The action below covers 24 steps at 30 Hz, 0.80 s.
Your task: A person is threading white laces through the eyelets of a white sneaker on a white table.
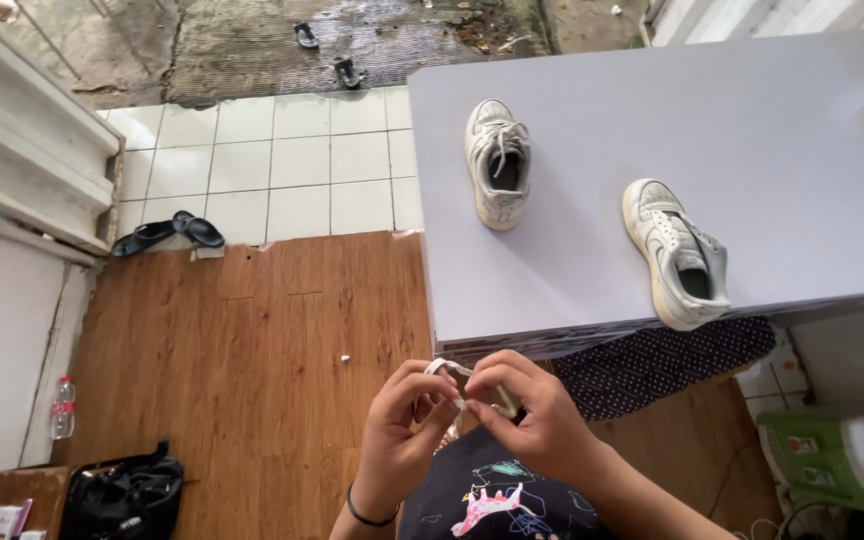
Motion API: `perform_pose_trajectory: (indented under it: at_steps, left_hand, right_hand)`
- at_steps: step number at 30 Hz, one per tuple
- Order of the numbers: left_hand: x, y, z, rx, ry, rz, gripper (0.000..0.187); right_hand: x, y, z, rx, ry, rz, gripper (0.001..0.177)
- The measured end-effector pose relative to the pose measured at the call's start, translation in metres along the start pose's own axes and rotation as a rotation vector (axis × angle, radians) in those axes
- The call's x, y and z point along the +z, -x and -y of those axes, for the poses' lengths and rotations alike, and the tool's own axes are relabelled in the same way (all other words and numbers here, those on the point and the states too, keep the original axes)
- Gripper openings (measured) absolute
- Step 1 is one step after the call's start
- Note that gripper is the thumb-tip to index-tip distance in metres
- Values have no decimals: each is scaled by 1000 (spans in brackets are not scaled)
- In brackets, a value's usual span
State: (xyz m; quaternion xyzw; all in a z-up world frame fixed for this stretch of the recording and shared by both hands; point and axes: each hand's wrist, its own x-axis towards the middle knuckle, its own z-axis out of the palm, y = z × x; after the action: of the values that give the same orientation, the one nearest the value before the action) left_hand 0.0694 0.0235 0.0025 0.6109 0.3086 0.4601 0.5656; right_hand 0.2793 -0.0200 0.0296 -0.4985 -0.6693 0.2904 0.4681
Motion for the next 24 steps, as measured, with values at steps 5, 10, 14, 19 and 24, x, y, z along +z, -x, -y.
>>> perform_pose_trajectory:
  at_steps: [5, 10, 14, 19, 24]
  left_hand:
    - [15, -16, 3, -12, -1, 78, 9]
    - [32, -38, 11, -46, -2, 128, 14]
    - [57, -64, 3, -77, 128, 149, 13]
    - [101, -103, 11, -206, 54, 264, 39]
    - [145, -149, 16, -29, -154, 224, 5]
  right_hand:
    - [-16, 1, -12, 11, -12, -17, 19]
    - [-41, -2, -23, 24, -38, -59, 2]
    - [-73, -2, -48, 140, -173, -121, 10]
    - [-138, -20, -65, 74, 51, -89, 8]
    - [-221, -43, -81, -20, 152, 34, 14]
